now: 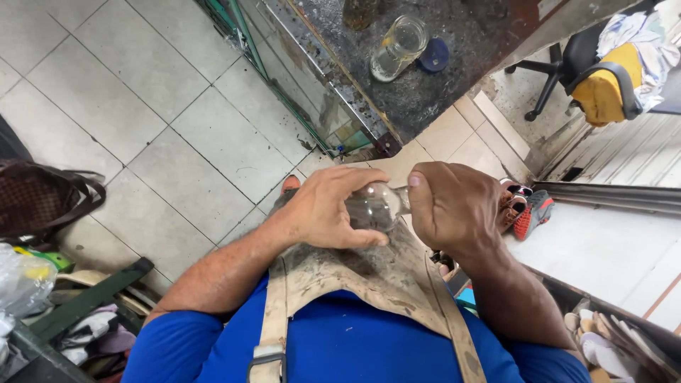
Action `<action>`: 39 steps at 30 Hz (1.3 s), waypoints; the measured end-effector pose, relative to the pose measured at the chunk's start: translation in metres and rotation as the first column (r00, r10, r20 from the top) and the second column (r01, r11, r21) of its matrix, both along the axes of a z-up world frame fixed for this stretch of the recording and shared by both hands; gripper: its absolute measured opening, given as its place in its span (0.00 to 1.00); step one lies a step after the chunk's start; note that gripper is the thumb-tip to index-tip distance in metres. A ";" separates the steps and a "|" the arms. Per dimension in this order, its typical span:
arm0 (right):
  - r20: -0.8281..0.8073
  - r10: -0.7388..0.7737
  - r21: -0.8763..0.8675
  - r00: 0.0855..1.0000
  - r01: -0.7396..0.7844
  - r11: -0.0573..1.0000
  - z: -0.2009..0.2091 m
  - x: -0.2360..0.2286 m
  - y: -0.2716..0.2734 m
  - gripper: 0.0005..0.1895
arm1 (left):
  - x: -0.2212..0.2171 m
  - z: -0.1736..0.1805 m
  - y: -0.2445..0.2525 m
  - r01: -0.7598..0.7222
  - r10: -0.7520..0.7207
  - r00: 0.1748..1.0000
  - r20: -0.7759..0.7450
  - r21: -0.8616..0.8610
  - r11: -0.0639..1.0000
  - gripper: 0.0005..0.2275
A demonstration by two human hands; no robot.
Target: The person pours a clear liquid from a plastic bottle into a small glass jar on a cluttered counter. They then retrieve a blue lid from a nearby shelf and secure it onto the jar before placing it back on the counter.
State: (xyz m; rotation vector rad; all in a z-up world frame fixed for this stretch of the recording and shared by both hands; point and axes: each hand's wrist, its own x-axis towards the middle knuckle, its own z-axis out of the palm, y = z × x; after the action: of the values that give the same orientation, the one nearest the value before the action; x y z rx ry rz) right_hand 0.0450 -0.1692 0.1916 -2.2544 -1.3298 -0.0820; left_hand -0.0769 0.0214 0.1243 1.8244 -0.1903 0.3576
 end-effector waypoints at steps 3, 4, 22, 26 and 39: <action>-0.041 0.114 0.223 0.993 -0.102 0.970 -0.042 0.014 -0.011 0.11 | -0.004 -0.014 -0.009 -0.052 0.052 0.999 -0.004 -0.032 0.998 0.35; -0.027 0.162 0.316 0.986 -0.145 0.937 -0.055 0.019 -0.013 0.08 | -0.002 -0.018 -0.009 -0.046 0.046 0.999 0.005 -0.065 0.997 0.35; -0.746 0.658 0.661 0.102 0.242 0.711 -0.073 0.041 -0.022 0.07 | 0.005 -0.055 -0.004 0.246 -0.188 0.967 0.171 -0.444 0.861 0.37; -0.830 0.556 0.528 0.046 0.386 0.756 -0.104 0.028 -0.019 0.07 | 0.029 -0.047 -0.011 0.146 -0.066 0.982 0.179 -0.484 0.863 0.36; -0.161 -0.027 0.329 0.987 0.080 0.941 -0.041 0.066 -0.005 0.45 | 0.093 -0.033 -0.025 -0.285 0.321 0.938 0.130 -0.234 0.929 0.42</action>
State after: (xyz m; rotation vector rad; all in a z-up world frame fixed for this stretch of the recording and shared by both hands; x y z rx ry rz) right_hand 0.1105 -0.1743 0.1510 -1.9652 -1.0819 -0.1387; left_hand 0.0162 -0.0031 0.0914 1.6119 0.0189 0.7241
